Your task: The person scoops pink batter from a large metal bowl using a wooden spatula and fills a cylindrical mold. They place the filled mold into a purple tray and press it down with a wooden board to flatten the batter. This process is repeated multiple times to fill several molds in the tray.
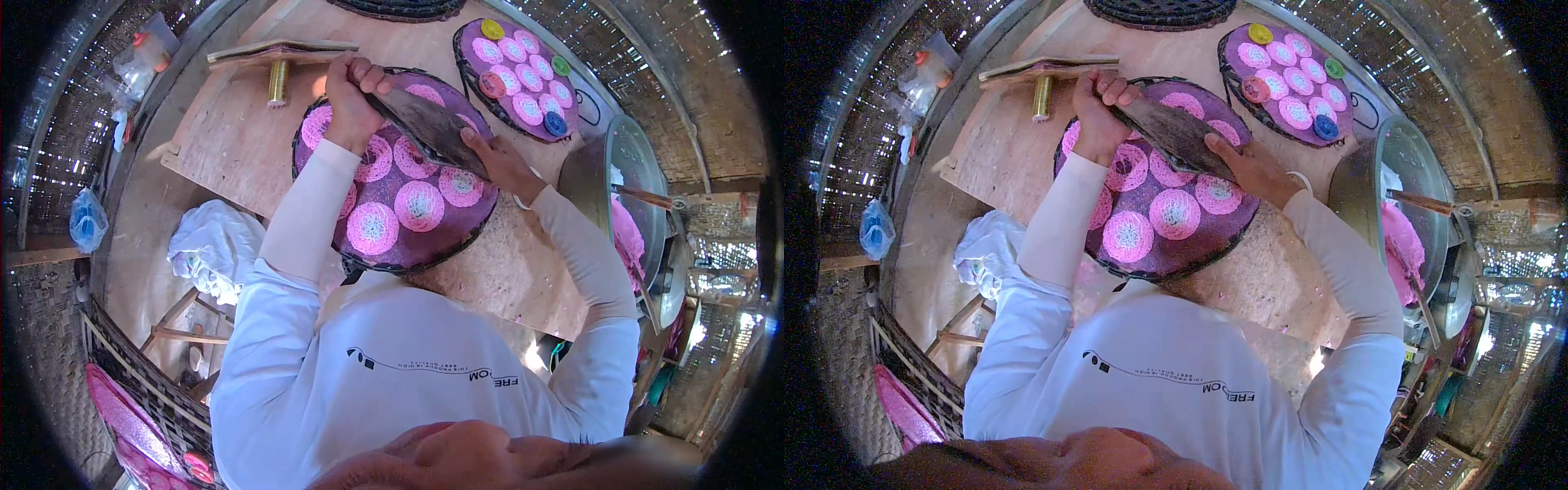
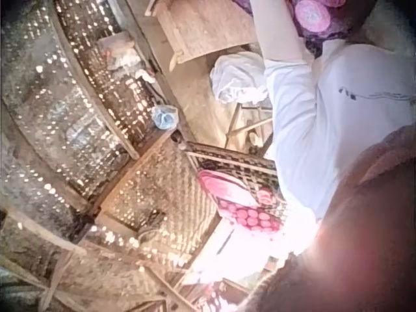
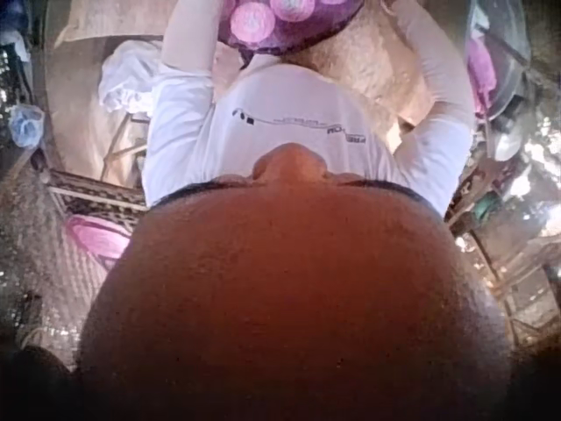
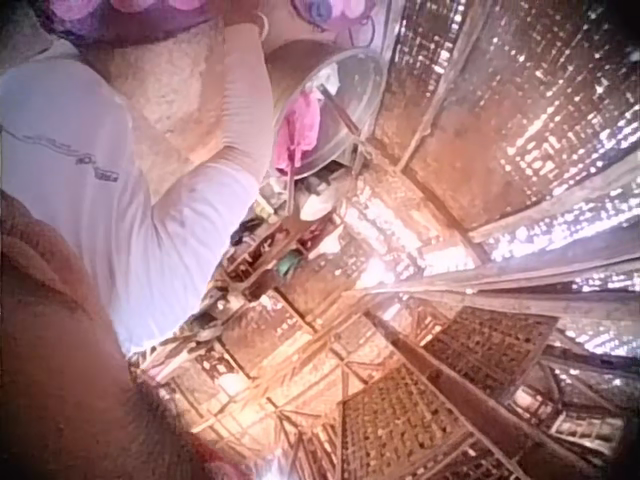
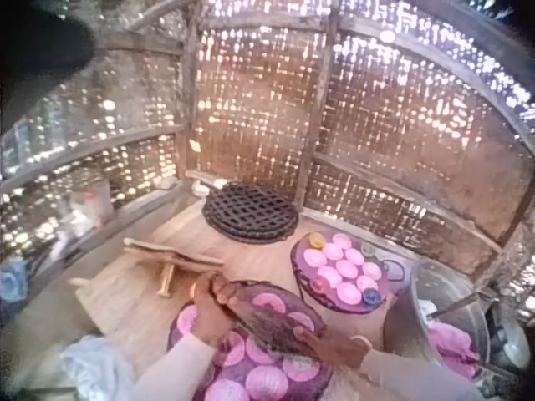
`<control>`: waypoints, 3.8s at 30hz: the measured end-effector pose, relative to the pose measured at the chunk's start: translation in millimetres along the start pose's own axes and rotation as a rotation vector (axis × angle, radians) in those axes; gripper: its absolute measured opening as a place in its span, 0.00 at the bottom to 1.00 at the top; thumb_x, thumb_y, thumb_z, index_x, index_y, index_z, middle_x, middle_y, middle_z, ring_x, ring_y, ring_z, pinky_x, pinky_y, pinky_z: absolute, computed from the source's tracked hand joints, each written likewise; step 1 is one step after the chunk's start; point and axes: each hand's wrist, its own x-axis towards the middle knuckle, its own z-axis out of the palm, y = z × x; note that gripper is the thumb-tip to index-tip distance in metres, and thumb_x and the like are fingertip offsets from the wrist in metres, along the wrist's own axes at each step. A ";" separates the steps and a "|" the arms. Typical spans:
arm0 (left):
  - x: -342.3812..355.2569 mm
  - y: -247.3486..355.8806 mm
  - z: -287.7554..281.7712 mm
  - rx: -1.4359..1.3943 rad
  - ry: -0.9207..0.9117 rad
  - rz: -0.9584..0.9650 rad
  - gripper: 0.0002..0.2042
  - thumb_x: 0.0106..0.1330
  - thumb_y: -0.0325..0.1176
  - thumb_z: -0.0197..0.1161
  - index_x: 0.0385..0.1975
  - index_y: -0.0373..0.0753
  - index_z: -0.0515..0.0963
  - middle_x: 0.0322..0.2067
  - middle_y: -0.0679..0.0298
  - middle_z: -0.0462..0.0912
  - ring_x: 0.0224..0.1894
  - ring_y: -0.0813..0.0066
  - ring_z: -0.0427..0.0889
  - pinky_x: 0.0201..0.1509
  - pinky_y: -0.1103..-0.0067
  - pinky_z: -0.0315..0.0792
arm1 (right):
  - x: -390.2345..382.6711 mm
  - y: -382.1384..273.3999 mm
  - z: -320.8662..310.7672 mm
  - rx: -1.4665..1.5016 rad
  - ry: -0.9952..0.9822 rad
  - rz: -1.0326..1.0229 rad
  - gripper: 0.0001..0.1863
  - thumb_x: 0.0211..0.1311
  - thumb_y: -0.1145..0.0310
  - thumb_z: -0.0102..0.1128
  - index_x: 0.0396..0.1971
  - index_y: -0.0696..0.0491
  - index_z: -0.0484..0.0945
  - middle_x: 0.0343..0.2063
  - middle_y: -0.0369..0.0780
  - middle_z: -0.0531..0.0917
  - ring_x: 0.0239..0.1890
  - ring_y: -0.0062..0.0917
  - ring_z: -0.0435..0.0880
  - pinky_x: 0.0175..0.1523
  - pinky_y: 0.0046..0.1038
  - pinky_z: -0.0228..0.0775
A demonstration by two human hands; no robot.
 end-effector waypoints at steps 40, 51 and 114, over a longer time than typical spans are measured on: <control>-121.0 -6.7 145.8 2.282 -1.204 0.749 0.14 0.40 0.40 0.64 0.26 0.43 0.73 0.19 0.64 0.76 0.19 0.64 0.76 0.20 0.73 0.64 | -95.0 -118.7 -49.8 0.058 0.533 -0.537 0.11 0.55 0.67 0.53 0.30 0.58 0.65 0.18 0.37 0.70 0.21 0.21 0.72 0.26 0.25 0.63; -118.0 -33.6 152.2 1.702 -1.359 -0.357 0.17 0.41 0.37 0.69 0.31 0.39 0.75 0.28 0.57 0.79 0.33 0.60 0.79 0.35 0.71 0.70 | -206.2 -119.0 -68.3 -0.344 0.233 -0.926 0.17 0.45 0.76 0.59 0.34 0.53 0.61 0.19 0.39 0.67 0.17 0.26 0.67 0.23 0.26 0.58; -42.3 -181.7 201.0 1.552 -0.971 1.208 0.15 0.53 0.39 0.63 0.33 0.33 0.76 0.31 0.58 0.73 0.38 0.66 0.76 0.41 0.72 0.73 | -168.9 145.6 -246.9 -1.456 0.129 -0.157 0.07 0.49 0.63 0.54 0.17 0.46 0.78 0.16 0.32 0.80 0.22 0.23 0.80 0.33 0.29 0.60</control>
